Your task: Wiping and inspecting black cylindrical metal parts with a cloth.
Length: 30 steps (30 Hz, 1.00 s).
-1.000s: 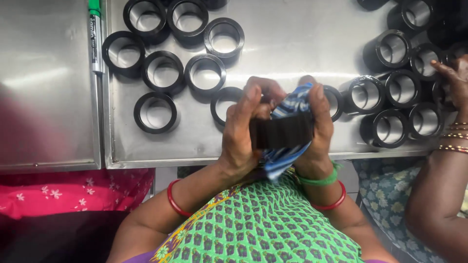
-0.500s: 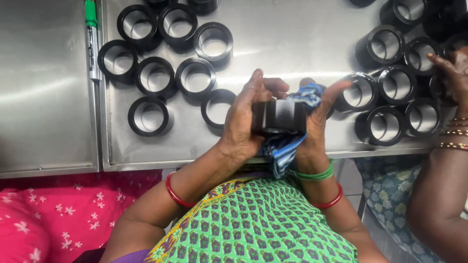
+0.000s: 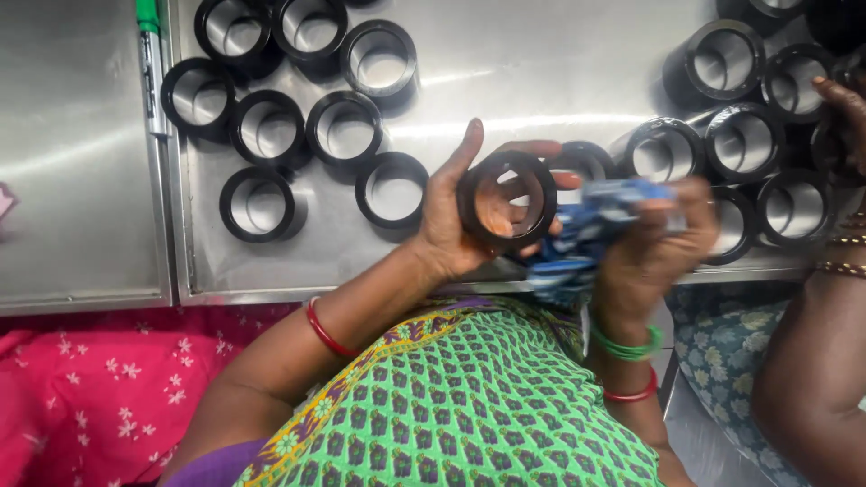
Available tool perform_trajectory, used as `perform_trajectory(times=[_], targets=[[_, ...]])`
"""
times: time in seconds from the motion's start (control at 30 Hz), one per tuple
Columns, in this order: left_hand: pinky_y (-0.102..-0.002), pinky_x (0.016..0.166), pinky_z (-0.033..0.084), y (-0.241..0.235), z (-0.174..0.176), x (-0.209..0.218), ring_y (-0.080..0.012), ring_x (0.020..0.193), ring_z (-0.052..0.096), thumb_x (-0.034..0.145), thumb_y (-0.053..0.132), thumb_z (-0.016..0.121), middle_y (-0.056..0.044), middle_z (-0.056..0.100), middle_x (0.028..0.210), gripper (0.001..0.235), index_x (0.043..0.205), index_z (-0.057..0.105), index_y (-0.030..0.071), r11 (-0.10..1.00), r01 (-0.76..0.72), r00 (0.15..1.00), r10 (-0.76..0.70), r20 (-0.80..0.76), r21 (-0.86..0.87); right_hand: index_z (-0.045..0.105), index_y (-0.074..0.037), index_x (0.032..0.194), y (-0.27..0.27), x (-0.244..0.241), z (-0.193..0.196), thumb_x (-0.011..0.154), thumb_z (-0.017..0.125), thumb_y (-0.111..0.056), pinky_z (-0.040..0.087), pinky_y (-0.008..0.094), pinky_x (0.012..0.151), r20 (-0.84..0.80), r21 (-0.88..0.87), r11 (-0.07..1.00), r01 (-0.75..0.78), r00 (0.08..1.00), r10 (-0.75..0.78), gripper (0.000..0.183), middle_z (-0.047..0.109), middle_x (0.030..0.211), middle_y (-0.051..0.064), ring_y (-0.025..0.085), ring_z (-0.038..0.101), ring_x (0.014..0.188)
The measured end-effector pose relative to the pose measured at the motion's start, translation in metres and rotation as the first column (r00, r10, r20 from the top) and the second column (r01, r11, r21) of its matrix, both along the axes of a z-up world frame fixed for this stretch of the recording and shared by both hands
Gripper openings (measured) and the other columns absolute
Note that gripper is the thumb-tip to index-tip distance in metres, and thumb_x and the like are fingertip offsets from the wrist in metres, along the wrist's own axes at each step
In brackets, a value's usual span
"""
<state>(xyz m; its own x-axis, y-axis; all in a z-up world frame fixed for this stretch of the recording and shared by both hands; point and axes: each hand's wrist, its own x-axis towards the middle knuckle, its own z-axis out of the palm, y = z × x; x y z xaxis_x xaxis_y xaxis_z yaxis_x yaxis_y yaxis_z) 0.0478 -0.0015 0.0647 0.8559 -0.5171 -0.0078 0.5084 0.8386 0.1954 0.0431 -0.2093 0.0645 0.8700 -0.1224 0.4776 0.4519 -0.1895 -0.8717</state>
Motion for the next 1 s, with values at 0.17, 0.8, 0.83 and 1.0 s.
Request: perform_trajectory(times=[0.17,0.8,0.83,1.0], targets=[[-0.045,0.08,0.06,0.027,0.006,0.006,-0.0371,0.087,0.072,0.105,0.073,0.036,-0.032,0.066,0.125,0.089,0.147,0.05,-0.004,0.992,0.107,0.964,-0.088,0.249,-0.064,0.051,-0.004,0.085,-0.045,0.013,0.011,0.11,0.069,-0.052,0.029,0.024,0.063,0.01,-0.195,0.949,0.247,0.968,-0.25,0.056,0.045,0.08,-0.003,0.005,0.042,0.073],[-0.048,0.068,0.051,0.051,-0.01,0.052,-0.0306,0.094,0.058,0.087,0.039,0.078,-0.014,0.06,0.099,0.039,0.109,0.068,0.008,-0.535,-0.821,0.539,-0.607,0.584,0.201,0.073,0.0,0.102,0.058,0.009,0.024,0.086,0.081,-0.01,0.05,0.04,0.081,-0.09,-0.716,0.648,-0.259,0.955,0.283,0.021,0.072,0.092,0.013,0.028,0.067,0.088],[-0.048,0.068,0.051,0.06,-0.017,0.057,-0.0306,0.094,0.058,0.087,0.039,0.078,-0.014,0.06,0.099,0.039,0.109,0.068,0.008,-0.534,-0.822,0.538,-0.609,0.583,0.2,0.073,0.0,0.102,0.055,0.008,0.022,0.086,0.081,-0.01,0.05,0.04,0.081,-0.089,-0.715,0.65,-0.258,0.955,0.281,0.021,0.072,0.092,0.013,0.028,0.067,0.088],[-0.044,0.096,0.052,0.077,-0.008,0.037,-0.0306,0.116,0.057,0.083,0.007,0.077,-0.012,0.063,0.119,0.037,0.117,0.066,0.007,-0.483,-0.859,0.428,-0.499,0.754,0.169,0.074,-0.003,0.108,0.04,0.009,0.023,0.098,0.074,-0.012,0.054,0.026,0.073,-0.429,-0.051,0.982,-0.179,0.893,0.14,0.013,0.074,0.093,0.004,0.01,0.068,0.081]])
